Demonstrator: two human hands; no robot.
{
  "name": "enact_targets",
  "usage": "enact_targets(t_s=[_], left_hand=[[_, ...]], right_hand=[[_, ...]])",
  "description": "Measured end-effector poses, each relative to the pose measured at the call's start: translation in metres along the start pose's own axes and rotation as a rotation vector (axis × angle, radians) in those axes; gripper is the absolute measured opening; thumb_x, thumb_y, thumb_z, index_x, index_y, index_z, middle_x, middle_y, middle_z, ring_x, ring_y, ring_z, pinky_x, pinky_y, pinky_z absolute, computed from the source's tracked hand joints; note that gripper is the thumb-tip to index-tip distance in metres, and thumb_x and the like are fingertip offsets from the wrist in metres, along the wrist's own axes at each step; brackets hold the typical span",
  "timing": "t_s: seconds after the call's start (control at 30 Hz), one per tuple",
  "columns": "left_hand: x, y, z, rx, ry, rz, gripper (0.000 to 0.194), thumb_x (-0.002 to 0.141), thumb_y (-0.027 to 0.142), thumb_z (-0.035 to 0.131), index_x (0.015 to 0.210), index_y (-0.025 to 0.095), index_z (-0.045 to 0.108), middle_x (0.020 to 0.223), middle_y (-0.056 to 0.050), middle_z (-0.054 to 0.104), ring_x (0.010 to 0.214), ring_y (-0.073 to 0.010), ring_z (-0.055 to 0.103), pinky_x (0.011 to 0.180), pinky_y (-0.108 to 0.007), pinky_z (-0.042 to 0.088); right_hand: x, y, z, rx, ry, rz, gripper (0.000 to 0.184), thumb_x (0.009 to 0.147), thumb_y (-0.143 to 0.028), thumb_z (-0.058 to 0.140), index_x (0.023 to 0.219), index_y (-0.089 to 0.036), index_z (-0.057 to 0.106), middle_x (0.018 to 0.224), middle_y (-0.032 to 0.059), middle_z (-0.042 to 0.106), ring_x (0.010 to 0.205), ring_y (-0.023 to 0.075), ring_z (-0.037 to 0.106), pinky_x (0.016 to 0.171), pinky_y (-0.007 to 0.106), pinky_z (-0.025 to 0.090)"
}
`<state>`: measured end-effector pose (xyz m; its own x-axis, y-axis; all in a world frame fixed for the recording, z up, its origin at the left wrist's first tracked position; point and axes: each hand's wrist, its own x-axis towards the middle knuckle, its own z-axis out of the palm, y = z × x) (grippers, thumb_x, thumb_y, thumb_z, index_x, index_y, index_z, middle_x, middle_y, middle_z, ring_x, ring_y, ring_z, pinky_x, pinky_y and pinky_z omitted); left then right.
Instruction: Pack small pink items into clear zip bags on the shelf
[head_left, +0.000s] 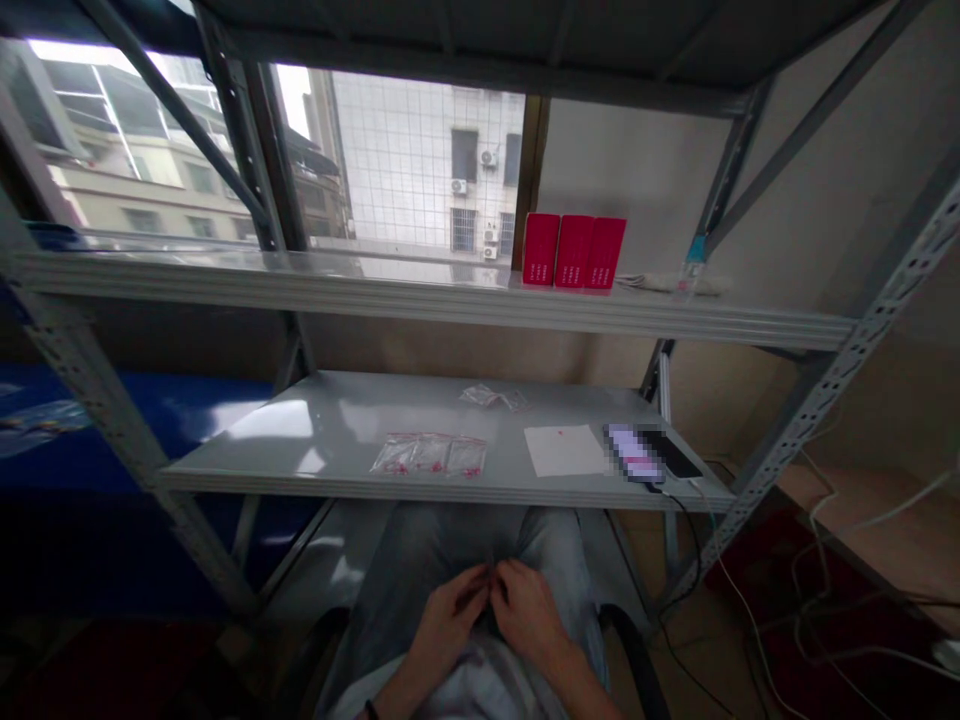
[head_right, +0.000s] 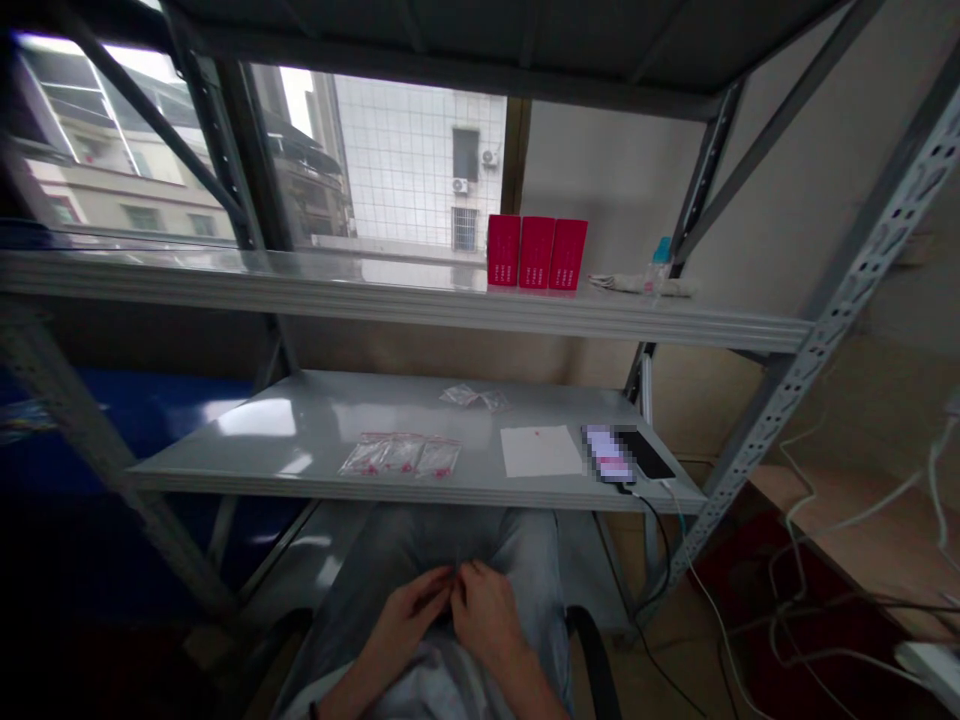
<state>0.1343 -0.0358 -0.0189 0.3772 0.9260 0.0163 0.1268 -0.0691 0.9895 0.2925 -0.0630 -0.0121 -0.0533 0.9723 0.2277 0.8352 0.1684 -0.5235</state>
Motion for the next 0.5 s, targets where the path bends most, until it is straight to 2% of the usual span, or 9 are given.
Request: enact_targets(t_s=[0.1, 0.3, 0.5], left_hand=[[-0.001, 0.005, 0.001, -0.048, 0.011, -0.02, 0.043, 0.078, 0.046, 0.067, 0.109, 0.018, 0.075, 0.109, -0.011, 0.078, 0.103, -0.028, 0.072, 0.095, -0.037, 0.054], [0.001, 0.008, -0.001, -0.132, 0.075, -0.067, 0.04, 0.075, 0.047, 0.071, 0.099, 0.015, 0.076, 0.088, -0.008, 0.079, 0.083, -0.0249, 0.071, 0.079, -0.034, 0.055], [0.001, 0.01, 0.0, -0.053, 0.1, -0.008, 0.038, 0.079, 0.052, 0.067, 0.084, 0.015, 0.075, 0.079, -0.006, 0.074, 0.077, -0.0215, 0.065, 0.073, -0.03, 0.049]], right_hand=[[0.003, 0.003, -0.003, 0.056, 0.0, -0.027, 0.02, 0.089, -0.011, 0.05, 0.082, -0.019, 0.066, 0.083, 0.0048, 0.07, 0.08, 0.017, 0.065, 0.071, 0.024, 0.039], [0.011, 0.005, -0.006, 0.438, -0.067, 0.047, 0.02, 0.085, -0.016, 0.058, 0.069, -0.016, 0.069, 0.065, -0.0002, 0.066, 0.063, 0.0126, 0.059, 0.059, 0.02, 0.037], [0.009, -0.002, -0.003, 0.699, -0.105, 0.039, 0.021, 0.084, -0.024, 0.061, 0.068, -0.016, 0.071, 0.066, -0.0009, 0.067, 0.064, 0.0134, 0.06, 0.062, 0.021, 0.042]])
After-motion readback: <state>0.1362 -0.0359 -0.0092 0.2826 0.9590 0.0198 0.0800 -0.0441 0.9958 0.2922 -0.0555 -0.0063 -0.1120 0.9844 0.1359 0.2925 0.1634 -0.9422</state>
